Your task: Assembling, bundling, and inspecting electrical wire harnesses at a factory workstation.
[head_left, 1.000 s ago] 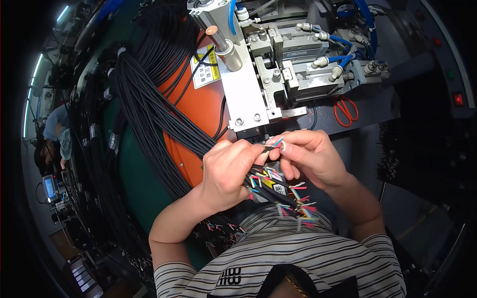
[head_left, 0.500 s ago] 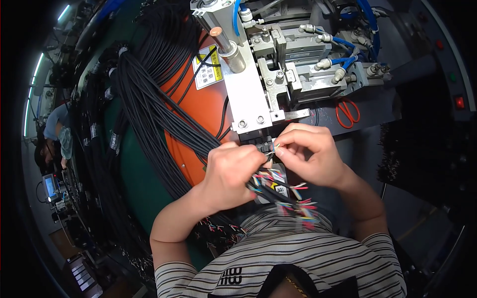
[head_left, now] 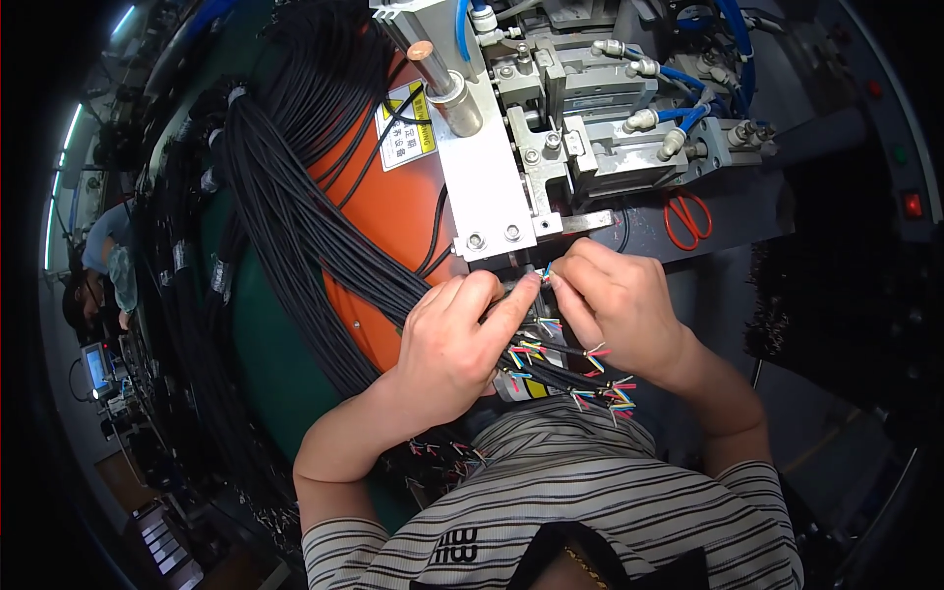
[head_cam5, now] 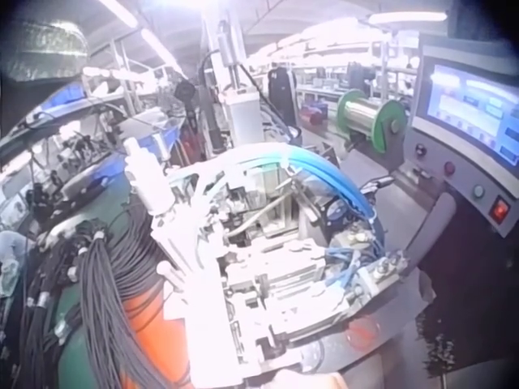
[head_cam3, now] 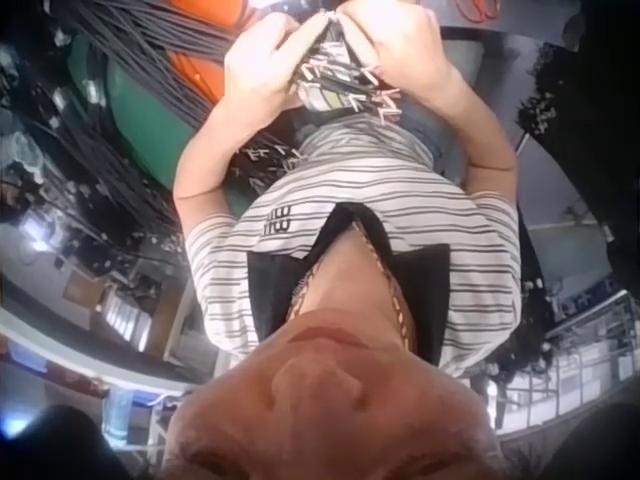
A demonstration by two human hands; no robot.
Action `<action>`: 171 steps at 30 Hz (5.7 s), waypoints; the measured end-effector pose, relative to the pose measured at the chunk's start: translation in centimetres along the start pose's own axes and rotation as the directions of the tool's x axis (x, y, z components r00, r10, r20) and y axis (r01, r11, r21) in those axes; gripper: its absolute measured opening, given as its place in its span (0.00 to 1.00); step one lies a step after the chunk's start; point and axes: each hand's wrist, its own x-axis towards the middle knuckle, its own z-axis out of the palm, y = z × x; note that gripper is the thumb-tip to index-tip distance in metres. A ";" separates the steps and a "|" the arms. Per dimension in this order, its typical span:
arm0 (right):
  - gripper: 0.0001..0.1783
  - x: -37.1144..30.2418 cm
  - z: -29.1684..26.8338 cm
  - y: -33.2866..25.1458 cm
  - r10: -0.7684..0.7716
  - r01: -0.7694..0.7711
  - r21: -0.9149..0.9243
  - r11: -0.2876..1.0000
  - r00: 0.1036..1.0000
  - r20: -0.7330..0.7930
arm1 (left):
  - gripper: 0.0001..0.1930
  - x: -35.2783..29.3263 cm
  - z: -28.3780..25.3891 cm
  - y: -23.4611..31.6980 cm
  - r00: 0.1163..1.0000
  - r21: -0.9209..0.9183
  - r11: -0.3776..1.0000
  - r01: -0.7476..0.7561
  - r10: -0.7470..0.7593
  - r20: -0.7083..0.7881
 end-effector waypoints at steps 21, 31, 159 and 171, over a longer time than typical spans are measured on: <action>0.05 0.5 -0.4 -0.1 0.026 -0.026 -0.002 1.000 0.998 0.060 | 0.21 1.6 -1.0 0.9 0.984 0.201 0.975 -0.094 0.060 0.169; 0.04 0.6 0.1 0.9 0.352 -0.414 0.385 0.825 0.909 0.224 | 0.26 -0.8 -0.7 -0.9 0.995 -0.057 0.995 0.085 -0.087 -0.041; 0.19 -0.4 -0.8 -0.3 0.249 -0.343 0.608 0.716 0.939 0.236 | 0.24 -2.0 -0.7 -1.7 0.995 0.053 0.996 0.073 -0.069 -0.079; 0.09 -0.4 0.6 -1.0 0.067 -0.078 0.513 0.855 0.997 0.040 | 0.22 -1.6 -0.6 -1.2 0.995 0.134 0.988 0.081 -0.074 -0.062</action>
